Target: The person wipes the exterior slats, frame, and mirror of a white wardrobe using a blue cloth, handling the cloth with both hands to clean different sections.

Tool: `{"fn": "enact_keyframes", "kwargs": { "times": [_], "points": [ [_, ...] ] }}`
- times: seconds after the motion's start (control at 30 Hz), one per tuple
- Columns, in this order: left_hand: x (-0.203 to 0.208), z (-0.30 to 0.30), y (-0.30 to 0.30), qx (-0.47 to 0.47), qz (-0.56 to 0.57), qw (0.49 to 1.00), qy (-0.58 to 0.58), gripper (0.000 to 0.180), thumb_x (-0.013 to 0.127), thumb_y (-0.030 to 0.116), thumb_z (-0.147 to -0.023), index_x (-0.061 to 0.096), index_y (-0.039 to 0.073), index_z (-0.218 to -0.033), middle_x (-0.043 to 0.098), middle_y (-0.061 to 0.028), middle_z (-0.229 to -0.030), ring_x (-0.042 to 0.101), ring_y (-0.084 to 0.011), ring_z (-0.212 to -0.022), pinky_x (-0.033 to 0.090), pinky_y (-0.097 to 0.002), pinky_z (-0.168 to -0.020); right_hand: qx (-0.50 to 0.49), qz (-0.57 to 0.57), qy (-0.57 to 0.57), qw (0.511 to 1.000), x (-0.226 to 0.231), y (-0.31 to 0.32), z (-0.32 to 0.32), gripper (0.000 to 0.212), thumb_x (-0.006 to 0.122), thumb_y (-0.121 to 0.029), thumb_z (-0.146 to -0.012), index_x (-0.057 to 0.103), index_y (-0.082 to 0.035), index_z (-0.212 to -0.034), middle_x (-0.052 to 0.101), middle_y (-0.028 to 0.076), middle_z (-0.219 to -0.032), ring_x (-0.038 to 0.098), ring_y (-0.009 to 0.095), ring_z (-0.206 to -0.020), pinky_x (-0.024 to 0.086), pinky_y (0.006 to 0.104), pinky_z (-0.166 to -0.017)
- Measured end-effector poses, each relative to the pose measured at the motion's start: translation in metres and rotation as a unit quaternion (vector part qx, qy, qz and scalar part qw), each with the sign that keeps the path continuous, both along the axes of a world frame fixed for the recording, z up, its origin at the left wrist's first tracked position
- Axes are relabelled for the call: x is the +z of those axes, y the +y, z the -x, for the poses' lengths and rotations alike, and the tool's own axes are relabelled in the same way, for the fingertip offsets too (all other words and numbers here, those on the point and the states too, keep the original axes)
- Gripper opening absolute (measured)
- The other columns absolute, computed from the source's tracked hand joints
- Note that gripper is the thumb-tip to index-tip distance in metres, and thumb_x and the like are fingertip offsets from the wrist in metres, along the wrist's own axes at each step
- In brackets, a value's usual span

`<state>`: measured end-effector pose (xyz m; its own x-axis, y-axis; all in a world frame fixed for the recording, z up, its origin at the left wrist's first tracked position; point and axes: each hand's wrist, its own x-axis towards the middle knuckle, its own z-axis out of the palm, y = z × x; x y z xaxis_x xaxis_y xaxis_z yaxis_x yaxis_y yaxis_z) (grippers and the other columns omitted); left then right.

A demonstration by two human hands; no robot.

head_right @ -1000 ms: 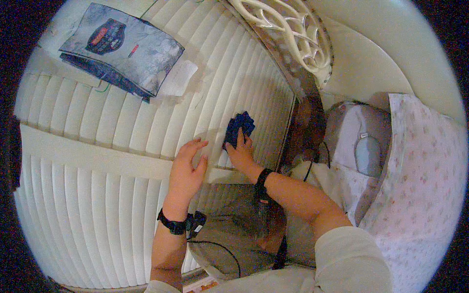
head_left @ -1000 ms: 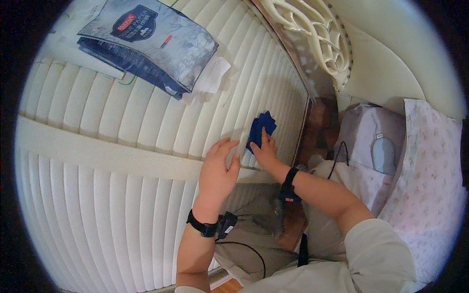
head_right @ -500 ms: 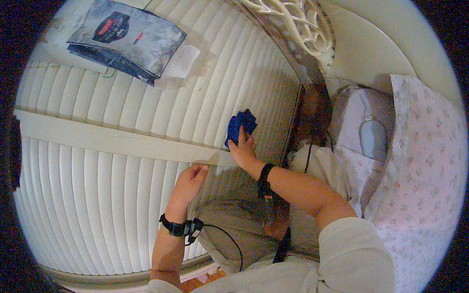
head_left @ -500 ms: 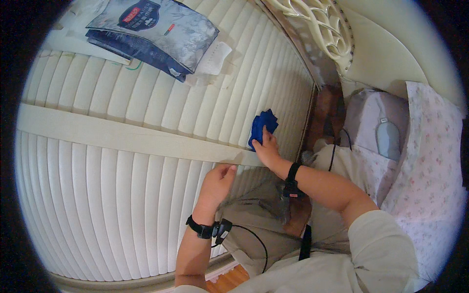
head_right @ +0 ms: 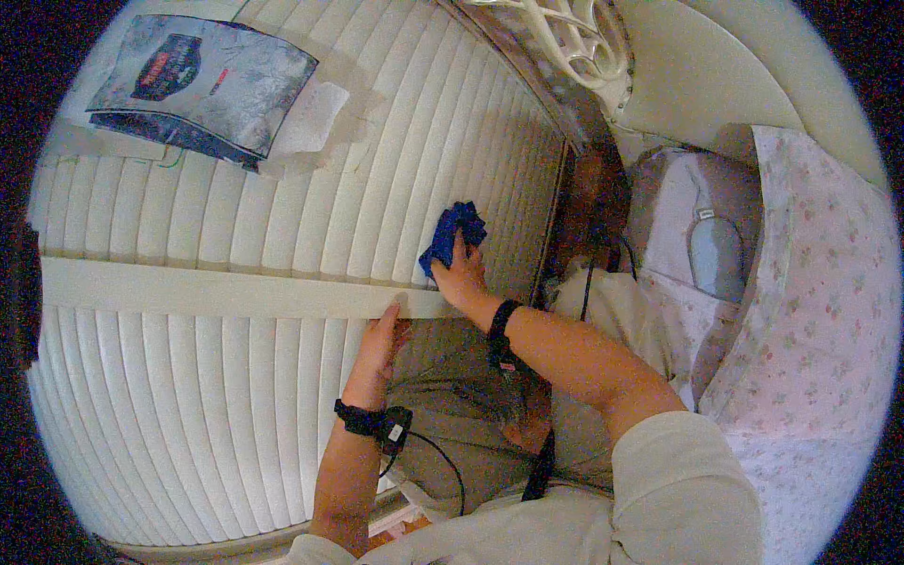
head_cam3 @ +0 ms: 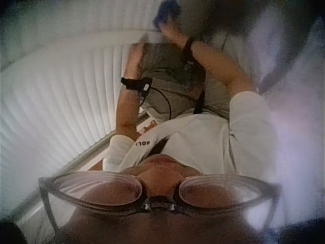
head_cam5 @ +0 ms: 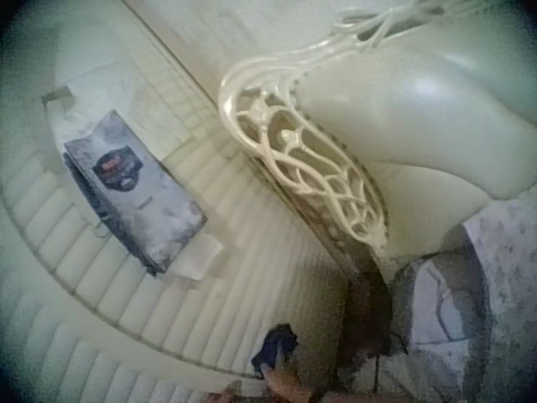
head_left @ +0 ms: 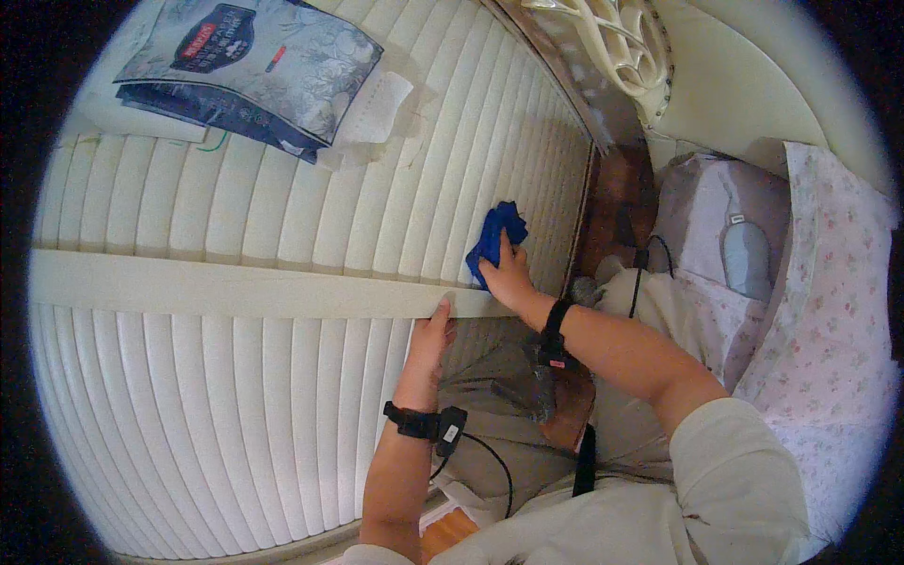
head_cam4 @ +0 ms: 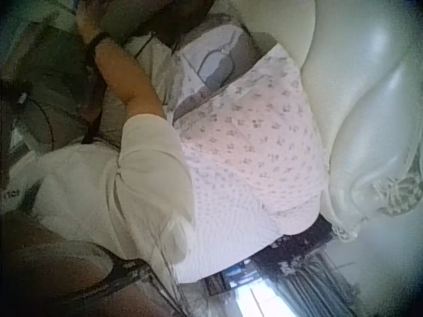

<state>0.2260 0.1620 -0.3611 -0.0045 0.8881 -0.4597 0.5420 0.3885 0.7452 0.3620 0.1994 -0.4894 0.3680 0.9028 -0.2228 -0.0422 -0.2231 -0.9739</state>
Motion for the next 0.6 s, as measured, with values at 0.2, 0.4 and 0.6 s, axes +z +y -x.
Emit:
{"fn": "enact_keyframes", "kwargs": {
  "times": [0.2, 0.4, 0.6],
  "points": [
    [-0.025, -0.014, -0.001, 0.11, -0.057, 0.988, -0.093, 0.045, 0.061, 0.038, -0.087, 0.048, 0.008, -0.117, 0.057, -0.0029, -0.096, 0.053, -0.0138, -0.078, 0.045, -0.0275, -0.07, -0.014, 0.051, 0.016, 0.999, -0.01, 0.019, -0.017, 0.084, 0.058, -0.041, -0.079, 0.016, -0.015, -0.147, 0.033, 0.033, -0.134, 0.036, 0.047, -0.122, 0.029, 0.0508, -0.104],
    [-0.054, -0.014, -0.002, 0.153, -0.104, 0.973, -0.141, 0.054, 0.063, 0.038, -0.087, 0.038, 0.012, -0.127, 0.052, -0.0043, -0.112, 0.052, -0.016, -0.088, 0.044, -0.032, -0.073, -0.069, 0.038, -0.02, 0.997, -0.005, 0.04, -0.028, 0.075, 0.055, -0.034, -0.081, 0.023, -0.014, -0.146, 0.034, 0.028, -0.135, 0.039, 0.042, -0.121, 0.033, 0.0432, -0.102],
    [-0.054, -0.034, -0.008, 0.172, -0.115, 0.953, -0.22, 0.079, 0.062, 0.034, -0.089, 0.006, 0.006, -0.137, 0.032, -0.0144, -0.137, 0.037, -0.0253, -0.123, 0.033, -0.0424, -0.1, -0.13, -0.009, 0.042, 0.991, -0.023, 0.072, -0.058, 0.072, 0.056, -0.036, -0.08, 0.029, -0.018, -0.144, 0.036, 0.029, -0.135, 0.036, 0.043, -0.124, 0.031, 0.0481, -0.104]
  ]
}}
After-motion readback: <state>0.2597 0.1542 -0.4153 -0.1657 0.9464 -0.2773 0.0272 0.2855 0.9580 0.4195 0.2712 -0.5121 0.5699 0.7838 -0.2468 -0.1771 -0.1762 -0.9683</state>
